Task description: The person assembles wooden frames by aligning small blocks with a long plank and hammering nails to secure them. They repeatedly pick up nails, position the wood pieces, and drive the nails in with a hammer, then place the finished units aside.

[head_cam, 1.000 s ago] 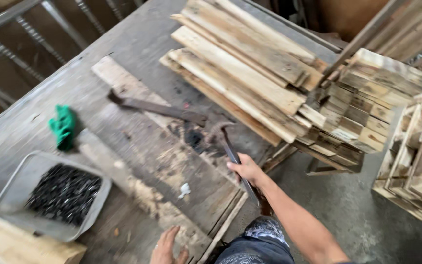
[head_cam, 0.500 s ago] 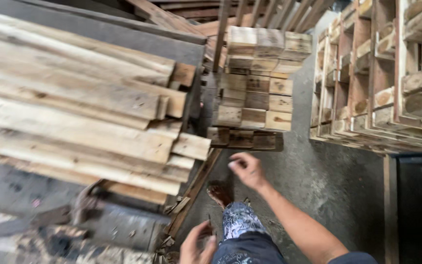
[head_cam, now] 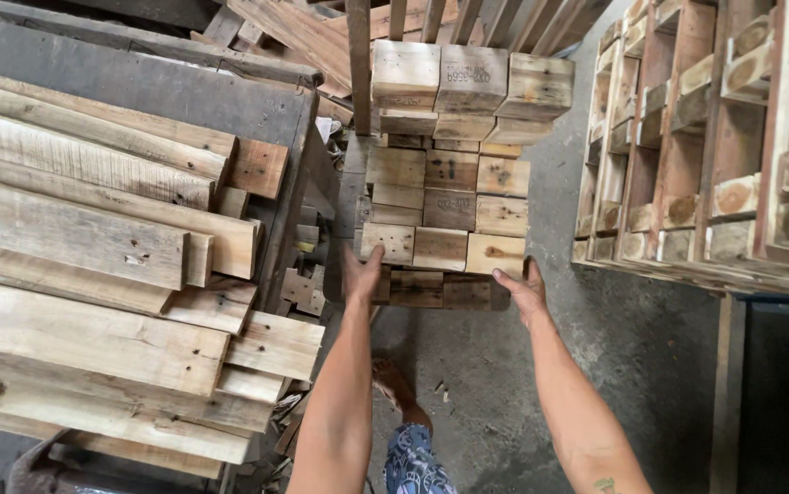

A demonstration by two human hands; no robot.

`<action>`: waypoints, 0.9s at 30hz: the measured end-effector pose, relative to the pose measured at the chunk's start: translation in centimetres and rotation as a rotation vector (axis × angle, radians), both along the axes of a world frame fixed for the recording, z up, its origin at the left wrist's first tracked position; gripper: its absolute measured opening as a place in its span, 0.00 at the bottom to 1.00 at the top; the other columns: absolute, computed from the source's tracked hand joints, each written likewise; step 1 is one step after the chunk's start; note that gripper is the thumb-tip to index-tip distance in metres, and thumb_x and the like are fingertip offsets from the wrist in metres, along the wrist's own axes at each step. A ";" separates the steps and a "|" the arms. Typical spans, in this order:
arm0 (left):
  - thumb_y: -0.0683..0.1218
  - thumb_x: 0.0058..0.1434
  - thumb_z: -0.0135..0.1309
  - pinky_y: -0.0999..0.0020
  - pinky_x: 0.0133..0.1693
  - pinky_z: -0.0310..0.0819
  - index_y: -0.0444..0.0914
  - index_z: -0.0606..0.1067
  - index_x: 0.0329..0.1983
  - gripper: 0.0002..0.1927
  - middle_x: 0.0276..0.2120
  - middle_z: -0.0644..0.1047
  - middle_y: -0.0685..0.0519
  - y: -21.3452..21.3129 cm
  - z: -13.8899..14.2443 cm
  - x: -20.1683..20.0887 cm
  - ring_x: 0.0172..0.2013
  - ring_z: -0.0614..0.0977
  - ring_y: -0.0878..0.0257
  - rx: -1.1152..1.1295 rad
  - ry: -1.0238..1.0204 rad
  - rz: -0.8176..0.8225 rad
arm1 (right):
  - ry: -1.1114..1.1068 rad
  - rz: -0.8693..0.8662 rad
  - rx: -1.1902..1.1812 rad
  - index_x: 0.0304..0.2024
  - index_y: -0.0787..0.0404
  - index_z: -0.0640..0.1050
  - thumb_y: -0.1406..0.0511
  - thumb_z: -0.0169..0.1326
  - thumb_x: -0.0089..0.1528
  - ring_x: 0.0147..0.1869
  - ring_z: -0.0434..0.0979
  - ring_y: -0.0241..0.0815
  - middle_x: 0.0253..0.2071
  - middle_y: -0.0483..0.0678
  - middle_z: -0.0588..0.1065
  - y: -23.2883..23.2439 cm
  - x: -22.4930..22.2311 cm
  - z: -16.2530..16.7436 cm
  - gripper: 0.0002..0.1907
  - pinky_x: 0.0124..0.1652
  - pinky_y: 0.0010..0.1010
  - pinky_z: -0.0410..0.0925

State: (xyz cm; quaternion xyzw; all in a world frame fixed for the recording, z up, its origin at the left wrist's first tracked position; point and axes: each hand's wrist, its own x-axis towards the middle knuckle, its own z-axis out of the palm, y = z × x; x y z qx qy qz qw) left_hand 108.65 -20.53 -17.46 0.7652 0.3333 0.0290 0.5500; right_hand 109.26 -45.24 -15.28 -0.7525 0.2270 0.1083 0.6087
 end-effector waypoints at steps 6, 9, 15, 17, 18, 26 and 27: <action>0.55 0.54 0.60 0.54 0.60 0.67 0.35 0.67 0.66 0.38 0.59 0.74 0.38 -1.3 0.4 0.1 0.59 0.75 0.44 -0.018 -0.096 -0.028 | -0.120 -0.138 0.149 0.61 0.61 0.72 0.71 0.69 0.53 0.58 0.78 0.41 0.54 0.47 0.79 0.9 -0.1 -1.0 0.34 0.59 0.33 0.69; 0.55 0.58 0.61 0.50 0.59 0.66 0.32 0.66 0.66 0.37 0.56 0.73 0.36 -1.6 0.6 -1.7 0.57 0.74 0.41 0.141 -0.243 -0.095 | -0.157 -0.185 0.150 0.60 0.59 0.73 0.71 0.69 0.54 0.59 0.77 0.39 0.54 0.44 0.78 -1.1 -2.4 -1.7 0.32 0.59 0.32 0.69; 0.59 0.58 0.63 0.46 0.50 0.66 0.35 0.68 0.59 0.34 0.49 0.73 0.40 -2.8 9.3 -12.1 0.50 0.74 0.43 0.454 -0.335 -0.140 | -0.411 -0.108 0.218 0.56 0.61 0.78 0.71 0.66 0.60 0.58 0.76 0.39 0.54 0.43 0.77 -7.9 -10.5 4.1 0.22 0.57 0.30 0.70; 0.57 0.60 0.62 0.48 0.57 0.65 0.34 0.66 0.66 0.37 0.55 0.70 0.41 -1.7 13.0 -18.3 0.57 0.71 0.45 0.450 -0.498 -0.052 | -0.404 -0.071 0.111 0.57 0.62 0.76 0.70 0.66 0.59 0.58 0.76 0.40 0.55 0.45 0.76 -6.4 -11.6 6.6 0.24 0.57 0.31 0.70; 0.57 0.61 0.63 0.49 0.60 0.67 0.35 0.66 0.67 0.37 0.57 0.69 0.40 -0.7 14.4 -21.1 0.59 0.70 0.46 0.414 -0.528 -0.004 | -0.408 -0.027 0.083 0.58 0.62 0.75 0.70 0.66 0.59 0.59 0.76 0.41 0.55 0.46 0.76 -5.2 -11.8 7.4 0.25 0.57 0.32 0.70; 0.51 0.59 0.65 0.55 0.59 0.72 0.32 0.65 0.64 0.35 0.55 0.67 0.43 8.1 15.1 -47.8 0.57 0.72 0.52 0.420 -0.381 0.795 | -0.363 0.721 0.126 0.62 0.66 0.69 0.67 0.68 0.56 0.60 0.75 0.45 0.58 0.54 0.74 15.2 -17.8 1.7 0.34 0.58 0.37 0.70; 0.49 0.58 0.64 0.56 0.58 0.72 0.32 0.65 0.64 0.34 0.54 0.67 0.43 8.2 14.6 -51.8 0.56 0.72 0.52 0.428 -0.350 0.887 | -0.354 0.837 0.133 0.63 0.66 0.68 0.66 0.68 0.56 0.61 0.75 0.46 0.59 0.55 0.73 16.3 -20.4 2.8 0.35 0.58 0.38 0.70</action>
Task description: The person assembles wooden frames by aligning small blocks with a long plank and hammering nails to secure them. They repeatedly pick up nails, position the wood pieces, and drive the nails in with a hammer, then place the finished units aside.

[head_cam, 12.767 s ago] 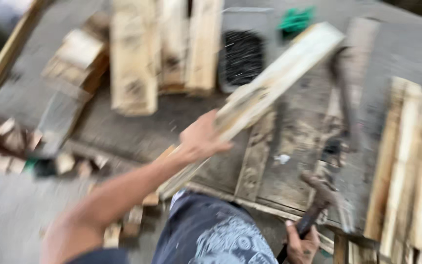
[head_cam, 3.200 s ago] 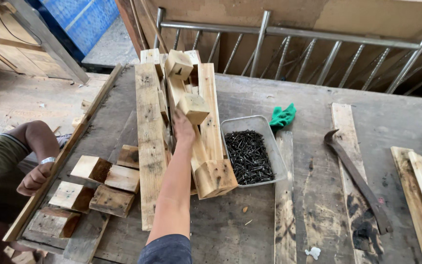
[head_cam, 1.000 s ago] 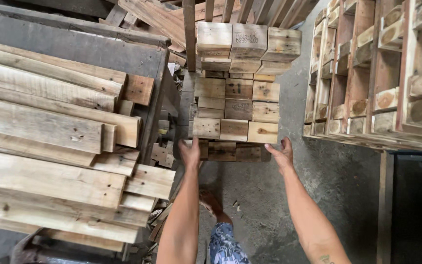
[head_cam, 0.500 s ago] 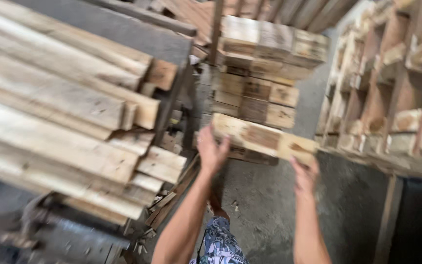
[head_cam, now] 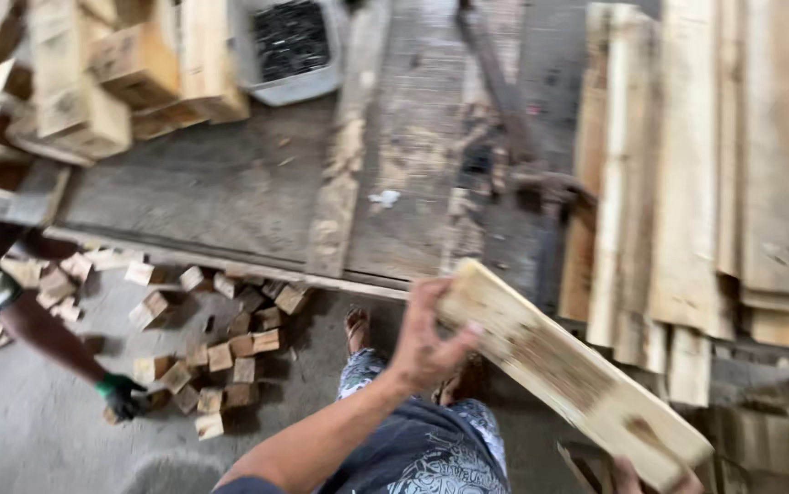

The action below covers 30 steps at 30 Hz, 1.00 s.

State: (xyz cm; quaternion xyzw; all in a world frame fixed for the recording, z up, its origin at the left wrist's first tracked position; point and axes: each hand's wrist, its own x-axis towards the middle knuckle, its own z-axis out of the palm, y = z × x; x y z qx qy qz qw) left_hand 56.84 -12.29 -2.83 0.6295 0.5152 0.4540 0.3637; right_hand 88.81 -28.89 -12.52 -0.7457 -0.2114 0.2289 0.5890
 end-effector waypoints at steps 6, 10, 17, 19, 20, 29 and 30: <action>0.48 0.61 0.59 0.63 0.51 0.77 0.32 0.63 0.64 0.31 0.52 0.66 0.47 1.2 -3.4 -22.1 0.52 0.73 0.59 -0.108 -0.229 0.436 | -0.053 0.602 -0.097 0.57 0.67 0.68 0.65 0.70 0.55 0.53 0.77 0.45 0.51 0.54 0.75 13.1 -20.7 2.7 0.33 0.52 0.34 0.73; 0.51 0.63 0.61 0.55 0.57 0.72 0.31 0.68 0.66 0.33 0.54 0.69 0.44 3.8 -5.9 -36.0 0.55 0.75 0.53 -0.079 -0.005 0.555 | -0.097 0.783 -0.150 0.54 0.67 0.70 0.56 0.71 0.53 0.51 0.78 0.46 0.48 0.54 0.77 20.6 -33.7 1.8 0.35 0.50 0.37 0.72; 0.66 0.58 0.63 0.42 0.70 0.48 0.33 0.61 0.70 0.48 0.65 0.68 0.39 7.5 -8.8 -48.1 0.68 0.67 0.44 -0.473 0.424 0.356 | -0.564 0.933 -0.377 0.58 0.69 0.70 0.48 0.75 0.48 0.63 0.72 0.55 0.57 0.61 0.72 25.4 -42.1 3.0 0.47 0.61 0.44 0.68; 0.69 0.56 0.62 0.45 0.70 0.48 0.33 0.55 0.74 0.55 0.72 0.59 0.36 7.6 -8.2 -48.5 0.72 0.58 0.42 -0.471 0.412 0.300 | -0.507 0.940 -0.297 0.64 0.69 0.64 0.49 0.75 0.43 0.67 0.68 0.55 0.62 0.62 0.66 25.6 -41.2 3.9 0.56 0.61 0.44 0.66; 0.68 0.53 0.64 0.44 0.70 0.44 0.34 0.53 0.75 0.58 0.72 0.57 0.35 7.7 -7.6 -48.4 0.73 0.55 0.41 -0.393 0.512 0.281 | -0.426 0.941 -0.233 0.67 0.69 0.59 0.49 0.74 0.40 0.68 0.65 0.56 0.65 0.62 0.62 25.8 -40.6 4.3 0.62 0.59 0.44 0.66; 0.53 0.43 0.72 0.40 0.75 0.47 0.43 0.64 0.69 0.49 0.62 0.72 0.49 16.1 -1.2 -38.0 0.64 0.74 0.54 -0.287 0.954 -0.519 | -0.683 1.216 -0.279 0.71 0.58 0.63 0.61 0.77 0.41 0.70 0.67 0.56 0.67 0.57 0.64 28.4 -39.5 4.5 0.58 0.68 0.47 0.65; 0.51 0.42 0.72 0.42 0.71 0.53 0.42 0.64 0.68 0.49 0.59 0.73 0.49 17.4 -0.1 -37.7 0.61 0.75 0.53 -0.203 0.846 -0.475 | -0.706 1.190 -0.298 0.70 0.57 0.65 0.62 0.76 0.41 0.70 0.68 0.55 0.65 0.56 0.66 28.1 -38.9 4.4 0.56 0.68 0.46 0.66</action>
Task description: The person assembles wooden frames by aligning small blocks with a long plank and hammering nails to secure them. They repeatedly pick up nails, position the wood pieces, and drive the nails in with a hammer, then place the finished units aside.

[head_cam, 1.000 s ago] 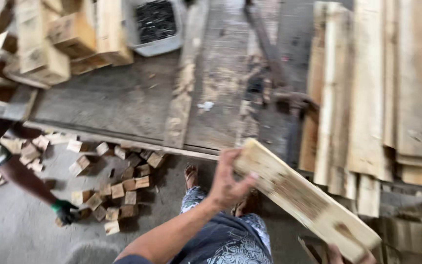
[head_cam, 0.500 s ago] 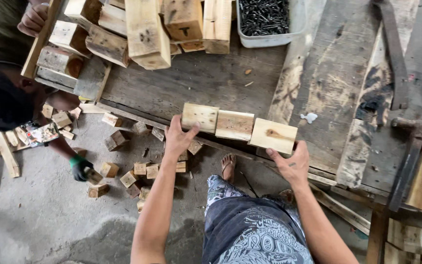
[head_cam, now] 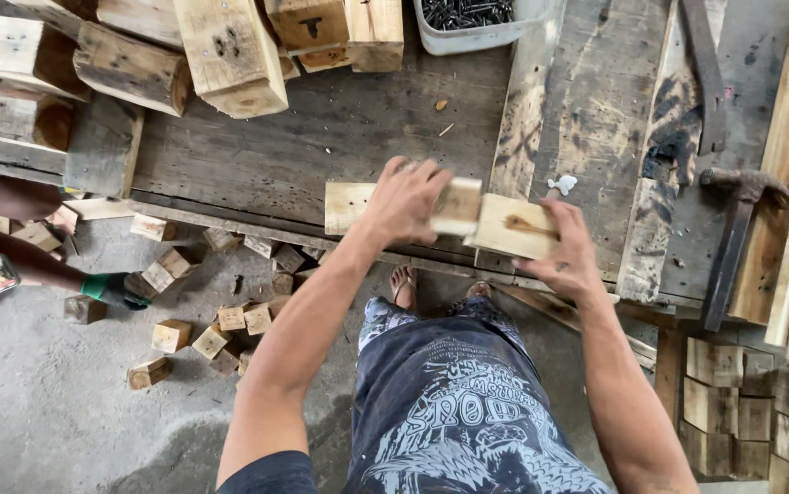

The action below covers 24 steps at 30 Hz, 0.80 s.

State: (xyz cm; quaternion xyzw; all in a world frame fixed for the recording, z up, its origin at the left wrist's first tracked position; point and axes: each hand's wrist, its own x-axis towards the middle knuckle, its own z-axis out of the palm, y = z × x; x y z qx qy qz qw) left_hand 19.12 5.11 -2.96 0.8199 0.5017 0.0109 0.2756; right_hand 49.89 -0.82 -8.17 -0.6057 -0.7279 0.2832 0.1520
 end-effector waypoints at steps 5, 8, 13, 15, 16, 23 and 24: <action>0.44 0.41 0.73 0.52 0.59 0.73 0.39 0.63 0.67 0.49 0.59 0.71 0.46 3.0 6.4 -6.8 0.56 0.76 0.52 0.192 -0.317 0.095 | -0.094 -0.310 -0.048 0.70 0.62 0.62 0.57 0.75 0.39 0.65 0.68 0.58 0.63 0.61 0.65 -3.3 6.1 -0.3 0.60 0.62 0.49 0.67; 0.40 0.41 0.74 0.48 0.61 0.67 0.37 0.64 0.66 0.48 0.61 0.71 0.44 0.7 8.0 -14.6 0.60 0.74 0.50 0.341 -0.174 0.090 | -0.231 -0.250 0.041 0.68 0.63 0.66 0.60 0.74 0.42 0.66 0.67 0.59 0.61 0.61 0.67 -4.5 8.7 -0.9 0.54 0.62 0.51 0.66; 0.37 0.32 0.73 0.51 0.67 0.62 0.37 0.65 0.66 0.53 0.62 0.70 0.47 -4.9 4.5 -21.9 0.64 0.70 0.51 0.090 0.135 0.292 | -0.203 -0.229 0.114 0.66 0.63 0.67 0.60 0.73 0.40 0.66 0.67 0.62 0.60 0.60 0.69 -5.0 9.4 -2.2 0.53 0.63 0.49 0.64; 0.39 0.31 0.75 0.50 0.69 0.60 0.36 0.64 0.66 0.54 0.62 0.69 0.44 -5.1 2.3 -23.1 0.65 0.66 0.48 0.073 0.156 0.348 | -0.033 -0.216 0.142 0.66 0.63 0.66 0.59 0.72 0.40 0.65 0.67 0.62 0.60 0.61 0.67 -5.0 9.4 -2.4 0.53 0.63 0.48 0.64; 0.41 0.30 0.77 0.50 0.68 0.59 0.36 0.64 0.65 0.56 0.62 0.68 0.43 -5.3 1.3 -23.6 0.65 0.64 0.46 0.028 0.133 0.418 | 0.040 -0.206 0.157 0.66 0.63 0.66 0.59 0.72 0.40 0.64 0.67 0.61 0.60 0.61 0.66 -4.9 9.6 -2.3 0.53 0.63 0.47 0.64; 0.35 0.38 0.64 0.52 0.70 0.58 0.39 0.62 0.69 0.50 0.65 0.65 0.46 -3.0 -4.3 -14.7 0.67 0.64 0.52 -0.255 -0.005 0.282 | -0.062 -0.165 0.063 0.64 0.62 0.66 0.65 0.70 0.38 0.65 0.67 0.61 0.59 0.60 0.68 -4.0 10.0 -0.3 0.51 0.62 0.48 0.64; 0.35 0.37 0.65 0.52 0.69 0.56 0.39 0.62 0.68 0.50 0.65 0.65 0.47 -3.0 -4.4 -12.9 0.68 0.62 0.52 -0.207 -0.022 0.189 | -0.071 -0.156 0.046 0.64 0.60 0.67 0.66 0.69 0.39 0.65 0.67 0.61 0.60 0.58 0.68 -3.8 9.9 0.1 0.49 0.62 0.47 0.64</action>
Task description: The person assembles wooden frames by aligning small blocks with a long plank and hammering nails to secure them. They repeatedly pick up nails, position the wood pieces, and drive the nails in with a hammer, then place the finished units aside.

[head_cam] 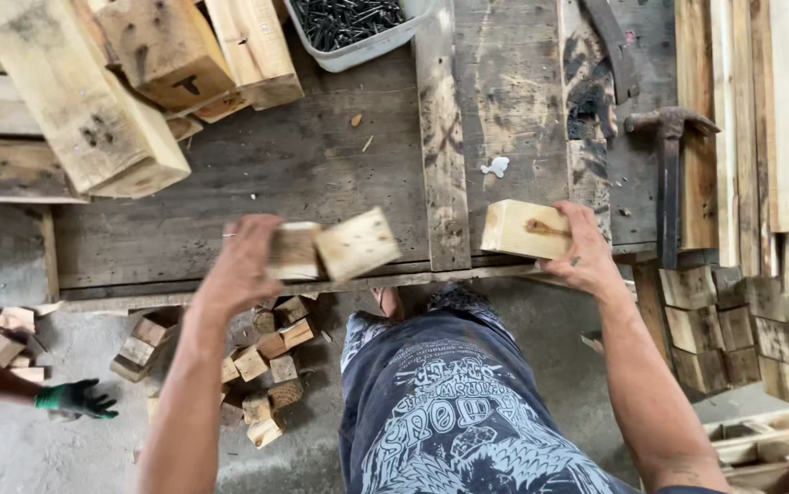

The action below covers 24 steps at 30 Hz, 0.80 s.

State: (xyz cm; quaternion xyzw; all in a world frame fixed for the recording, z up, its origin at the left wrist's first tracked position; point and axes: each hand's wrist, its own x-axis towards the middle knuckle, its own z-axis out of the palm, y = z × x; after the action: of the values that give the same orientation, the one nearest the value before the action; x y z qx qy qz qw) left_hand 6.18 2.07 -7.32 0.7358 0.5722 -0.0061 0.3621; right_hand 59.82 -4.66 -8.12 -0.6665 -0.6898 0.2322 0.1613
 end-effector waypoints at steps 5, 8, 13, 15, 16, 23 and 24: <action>0.36 0.36 0.68 0.55 0.69 0.59 0.38 0.63 0.64 0.48 0.62 0.67 0.46 -1.3 -0.1 6.0 0.67 0.62 0.46 0.135 -0.058 -0.126 | -0.304 0.057 -0.173 0.65 0.55 0.67 0.67 0.69 0.40 0.65 0.69 0.60 0.60 0.53 0.70 -0.3 1.7 2.5 0.49 0.60 0.50 0.66; 0.37 0.34 0.70 0.55 0.68 0.58 0.40 0.64 0.66 0.51 0.62 0.67 0.48 -1.6 0.4 4.2 0.65 0.64 0.48 0.139 -0.043 -0.115 | -0.435 0.023 -0.226 0.66 0.50 0.68 0.70 0.70 0.38 0.65 0.68 0.60 0.64 0.51 0.69 -0.5 3.1 3.1 0.52 0.59 0.52 0.64; 0.32 0.35 0.67 0.55 0.70 0.59 0.43 0.66 0.65 0.50 0.63 0.69 0.51 -2.0 1.4 -3.9 0.66 0.65 0.49 0.109 0.179 0.065 | -0.496 0.023 -0.302 0.69 0.45 0.65 0.69 0.72 0.39 0.71 0.66 0.59 0.70 0.53 0.64 -0.3 3.2 1.9 0.56 0.63 0.54 0.63; 0.32 0.36 0.67 0.54 0.71 0.58 0.42 0.66 0.66 0.49 0.65 0.69 0.51 -2.2 1.3 -6.6 0.68 0.65 0.50 0.146 0.203 0.050 | -0.400 -0.001 -0.298 0.70 0.45 0.65 0.71 0.70 0.40 0.72 0.66 0.60 0.71 0.54 0.64 -0.2 2.9 1.5 0.55 0.63 0.52 0.64; 0.32 0.37 0.67 0.53 0.71 0.58 0.42 0.66 0.66 0.49 0.65 0.70 0.51 -2.2 1.3 -7.5 0.68 0.65 0.50 0.165 0.204 0.035 | -0.362 -0.023 -0.299 0.71 0.46 0.65 0.72 0.69 0.41 0.73 0.65 0.60 0.71 0.54 0.63 -0.2 2.8 1.5 0.55 0.64 0.52 0.64; 0.51 0.33 0.79 0.44 0.71 0.37 0.40 0.50 0.76 0.69 0.74 0.50 0.41 -2.2 5.7 -2.9 0.74 0.45 0.41 0.103 0.422 -0.020 | -0.110 0.008 -0.204 0.70 0.54 0.60 0.69 0.74 0.33 0.70 0.62 0.64 0.68 0.61 0.59 -0.9 3.3 1.6 0.63 0.65 0.48 0.62; 0.56 0.32 0.79 0.41 0.71 0.34 0.38 0.48 0.76 0.73 0.76 0.45 0.38 -2.6 5.8 0.4 0.75 0.42 0.40 0.138 0.231 -0.003 | -0.063 -0.001 -0.188 0.70 0.54 0.61 0.70 0.73 0.33 0.70 0.62 0.64 0.68 0.62 0.58 -1.0 3.4 1.5 0.62 0.65 0.47 0.62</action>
State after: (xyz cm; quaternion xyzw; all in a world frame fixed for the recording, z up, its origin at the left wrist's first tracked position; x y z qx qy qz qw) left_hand 6.56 -0.53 -1.57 0.7541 0.6081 -0.0520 0.2426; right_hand 63.24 -5.68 -6.63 -0.6860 -0.6694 0.2747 0.0761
